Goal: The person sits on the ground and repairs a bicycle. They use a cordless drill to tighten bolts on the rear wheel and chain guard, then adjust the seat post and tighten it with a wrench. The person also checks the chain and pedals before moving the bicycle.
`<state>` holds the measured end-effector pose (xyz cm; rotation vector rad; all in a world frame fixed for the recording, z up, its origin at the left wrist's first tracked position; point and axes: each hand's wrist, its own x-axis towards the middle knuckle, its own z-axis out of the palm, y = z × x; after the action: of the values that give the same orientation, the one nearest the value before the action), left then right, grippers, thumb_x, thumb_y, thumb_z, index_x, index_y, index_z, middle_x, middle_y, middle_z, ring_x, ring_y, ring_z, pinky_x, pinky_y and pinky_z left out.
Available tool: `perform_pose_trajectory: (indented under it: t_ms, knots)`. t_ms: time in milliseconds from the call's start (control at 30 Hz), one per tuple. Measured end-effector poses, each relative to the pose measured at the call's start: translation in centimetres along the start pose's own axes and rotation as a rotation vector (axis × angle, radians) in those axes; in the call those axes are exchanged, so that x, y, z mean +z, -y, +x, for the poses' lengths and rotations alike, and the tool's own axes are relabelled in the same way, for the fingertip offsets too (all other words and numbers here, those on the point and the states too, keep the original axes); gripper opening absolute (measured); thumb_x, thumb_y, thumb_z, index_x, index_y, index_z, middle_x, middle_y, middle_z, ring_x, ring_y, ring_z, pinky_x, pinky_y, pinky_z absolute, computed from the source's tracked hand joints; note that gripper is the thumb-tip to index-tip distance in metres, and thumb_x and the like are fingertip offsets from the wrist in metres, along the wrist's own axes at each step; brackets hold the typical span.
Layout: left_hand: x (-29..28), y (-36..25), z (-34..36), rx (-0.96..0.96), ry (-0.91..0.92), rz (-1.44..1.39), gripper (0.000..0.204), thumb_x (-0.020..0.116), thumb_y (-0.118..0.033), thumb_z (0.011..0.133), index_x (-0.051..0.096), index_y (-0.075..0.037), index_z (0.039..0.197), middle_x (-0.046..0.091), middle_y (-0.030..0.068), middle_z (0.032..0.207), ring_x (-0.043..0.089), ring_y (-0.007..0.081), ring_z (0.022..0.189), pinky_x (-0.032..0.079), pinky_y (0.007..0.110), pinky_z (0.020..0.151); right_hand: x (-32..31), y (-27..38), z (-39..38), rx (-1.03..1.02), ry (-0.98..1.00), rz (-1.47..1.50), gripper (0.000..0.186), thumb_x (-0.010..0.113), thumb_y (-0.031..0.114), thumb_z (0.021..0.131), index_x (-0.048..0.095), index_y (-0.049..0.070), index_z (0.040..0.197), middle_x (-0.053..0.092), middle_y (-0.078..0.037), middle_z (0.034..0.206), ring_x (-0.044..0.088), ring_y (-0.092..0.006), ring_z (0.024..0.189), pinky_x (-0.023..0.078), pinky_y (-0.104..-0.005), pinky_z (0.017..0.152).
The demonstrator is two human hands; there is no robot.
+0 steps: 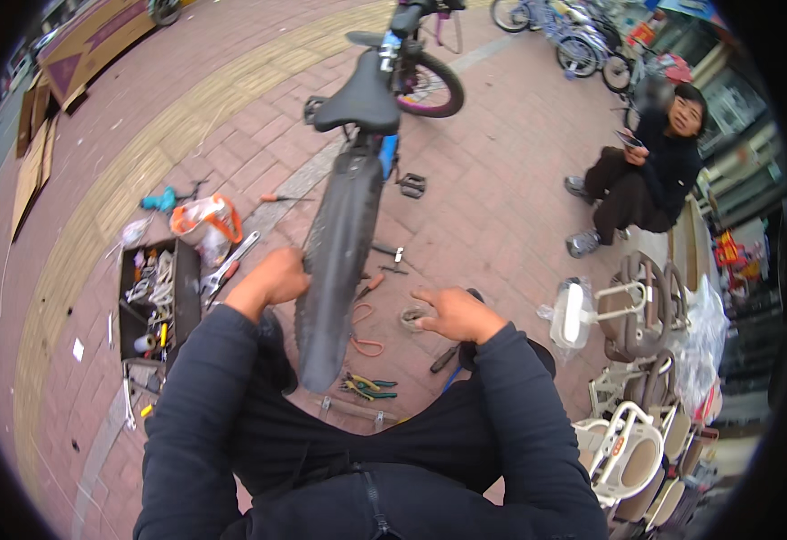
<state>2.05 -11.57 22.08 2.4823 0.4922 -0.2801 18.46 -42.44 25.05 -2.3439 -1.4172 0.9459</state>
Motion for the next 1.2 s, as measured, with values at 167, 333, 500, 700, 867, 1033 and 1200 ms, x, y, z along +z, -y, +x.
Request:
perform_pose_trajectory:
  t_ms: [167, 333, 500, 700, 867, 1033, 1200]
  knots:
    - [-0.2, -1.0, 0.1, -0.069, 0.059, 0.053, 0.034, 0.063, -0.02, 0.079, 0.073, 0.008, 0.095, 0.071, 0.0304, 0.1, 0.069, 0.0439, 0.098, 0.056, 0.047, 0.085, 3.1, 0.8, 1.0, 0.001, 0.379, -0.202, 0.06, 0.074, 0.033, 0.088, 0.058, -0.001, 0.134, 0.068, -0.028, 0.116, 0.063, -0.0432, 0.113, 0.051, -0.0478, 0.094]
    - [0.0, -1.6, 0.2, -0.089, 0.078, 0.058, 0.035, 0.064, -0.022, 0.079, 0.073, 0.007, 0.097, 0.071, 0.0297, 0.102, 0.069, 0.0428, 0.1, 0.056, 0.047, 0.087, 3.4, 0.8, 2.4, -0.059, 0.272, -0.19, 0.06, 0.075, 0.029, 0.088, 0.057, -0.001, 0.137, 0.067, -0.029, 0.118, 0.063, -0.0437, 0.114, 0.051, -0.0471, 0.095]
    - [-0.2, -1.9, -0.3, -0.104, 0.087, 0.049, 0.038, 0.068, -0.027, 0.081, 0.072, 0.005, 0.1, 0.071, 0.0293, 0.1, 0.069, 0.0432, 0.1, 0.056, 0.048, 0.087, 3.6, 0.8, 3.2, -0.093, 0.235, -0.169, 0.063, 0.075, 0.031, 0.088, 0.056, 0.0, 0.139, 0.067, -0.029, 0.119, 0.063, -0.0438, 0.114, 0.051, -0.047, 0.096]
    - [-0.6, -1.7, -0.3, -0.078, 0.133, 0.129, 0.035, 0.067, -0.026, 0.081, 0.074, 0.004, 0.097, 0.072, 0.0269, 0.099, 0.071, 0.0417, 0.097, 0.057, 0.048, 0.084, 4.8, 0.7, 4.4, -0.084, 0.283, -0.206, 0.065, 0.074, 0.032, 0.088, 0.054, 0.001, 0.142, 0.066, -0.027, 0.124, 0.062, -0.0423, 0.117, 0.051, -0.0468, 0.098]
    - [-0.7, -1.1, -0.2, -0.058, 0.123, 0.169, 0.031, 0.065, -0.022, 0.078, 0.074, 0.004, 0.091, 0.071, 0.0289, 0.097, 0.07, 0.0428, 0.096, 0.057, 0.05, 0.083, 6.0, 1.2, 5.5, -0.003, 0.315, -0.204, 0.054, 0.072, 0.028, 0.088, 0.058, 0.004, 0.134, 0.07, -0.024, 0.116, 0.066, -0.0414, 0.11, 0.053, -0.0506, 0.091]
    - [-1.0, -1.1, -0.1, -0.057, 0.09, 0.201, 0.044, 0.067, -0.028, 0.08, 0.066, 0.01, 0.103, 0.068, 0.0349, 0.102, 0.066, 0.0484, 0.101, 0.053, 0.052, 0.089, 5.5, 1.8, 5.7, -0.015, 0.273, -0.157, 0.039, 0.074, 0.024, 0.083, 0.07, 0.002, 0.116, 0.072, -0.023, 0.106, 0.069, -0.0399, 0.103, 0.055, -0.0498, 0.082]
    - [-0.8, -0.8, 0.0, -0.027, 0.057, 0.091, 0.055, 0.073, -0.04, 0.081, 0.066, 0.011, 0.1, 0.068, 0.0351, 0.099, 0.066, 0.0495, 0.101, 0.053, 0.052, 0.088, 6.3, 1.3, 6.1, -0.101, 0.184, -0.127, 0.024, 0.075, 0.021, 0.08, 0.077, -0.001, 0.09, 0.074, -0.022, 0.091, 0.072, -0.04, 0.09, 0.056, -0.0488, 0.074]
